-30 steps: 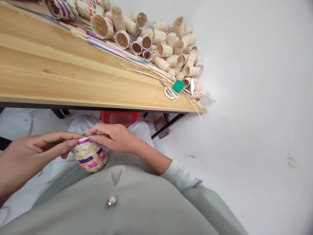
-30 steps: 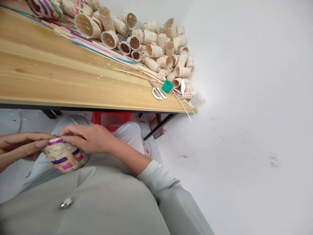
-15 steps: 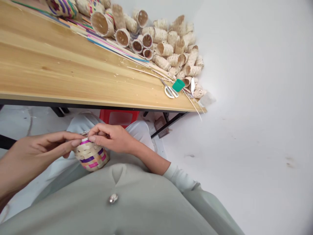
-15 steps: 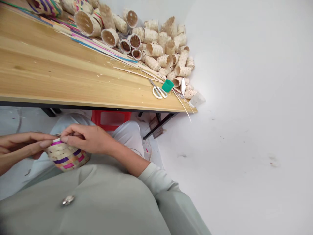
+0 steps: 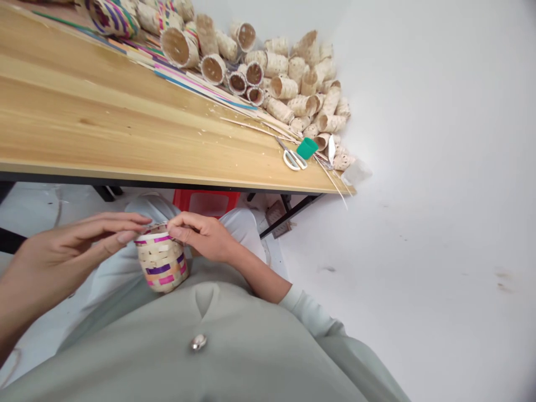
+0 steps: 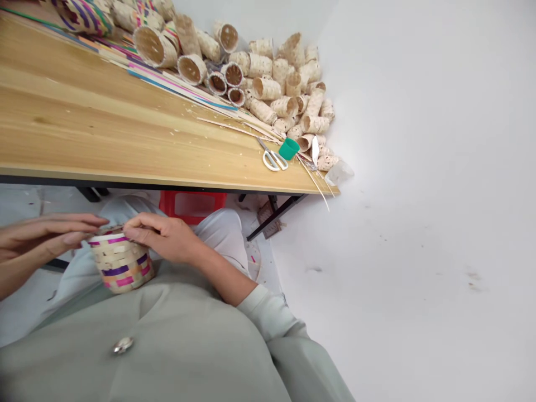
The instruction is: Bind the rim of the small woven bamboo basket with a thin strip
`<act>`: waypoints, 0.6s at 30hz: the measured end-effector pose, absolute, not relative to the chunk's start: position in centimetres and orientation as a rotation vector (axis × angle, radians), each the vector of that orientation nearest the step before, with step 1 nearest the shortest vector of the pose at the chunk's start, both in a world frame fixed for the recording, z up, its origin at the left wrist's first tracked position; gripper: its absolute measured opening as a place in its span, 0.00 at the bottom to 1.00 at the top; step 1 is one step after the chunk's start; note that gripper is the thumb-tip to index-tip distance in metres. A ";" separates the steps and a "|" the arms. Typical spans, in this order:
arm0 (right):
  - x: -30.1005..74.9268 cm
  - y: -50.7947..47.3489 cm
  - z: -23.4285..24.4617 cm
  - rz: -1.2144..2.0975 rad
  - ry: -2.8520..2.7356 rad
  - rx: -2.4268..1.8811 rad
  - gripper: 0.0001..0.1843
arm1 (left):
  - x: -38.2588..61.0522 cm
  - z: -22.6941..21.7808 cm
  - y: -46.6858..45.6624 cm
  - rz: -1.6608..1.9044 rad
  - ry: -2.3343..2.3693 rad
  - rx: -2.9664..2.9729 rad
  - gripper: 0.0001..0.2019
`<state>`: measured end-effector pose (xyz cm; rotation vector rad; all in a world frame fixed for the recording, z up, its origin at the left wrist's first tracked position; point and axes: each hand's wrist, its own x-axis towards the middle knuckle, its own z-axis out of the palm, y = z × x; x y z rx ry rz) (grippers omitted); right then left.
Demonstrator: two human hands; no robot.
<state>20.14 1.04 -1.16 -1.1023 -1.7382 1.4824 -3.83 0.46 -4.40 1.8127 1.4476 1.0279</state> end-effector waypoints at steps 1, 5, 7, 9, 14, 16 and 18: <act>20.2 1.1 -1.4 1.479 -1.753 -1.068 0.06 | -3.6 -4.4 0.3 1.032 1.415 1.789 0.27; 20.4 1.3 -1.9 1.429 -1.902 -0.963 0.08 | -3.1 -4.4 0.5 1.012 1.373 1.801 0.29; 20.5 1.3 -1.6 1.374 -2.029 -0.991 0.08 | -3.2 -4.3 1.1 0.977 1.310 1.864 0.30; 20.7 1.1 -0.8 1.283 -2.148 -1.070 0.08 | -3.4 -4.0 1.6 0.957 1.214 1.961 0.30; 21.2 -0.7 1.5 1.011 -2.241 -1.194 0.11 | -3.2 -2.8 0.7 0.988 1.114 2.220 0.21; 21.4 -1.2 1.6 0.946 -2.232 -1.125 0.13 | -2.7 -2.1 -0.2 1.033 1.096 2.286 0.17; 21.6 -1.4 1.2 0.925 -2.203 -1.061 0.08 | -2.3 -1.5 -0.7 1.058 1.104 2.250 0.17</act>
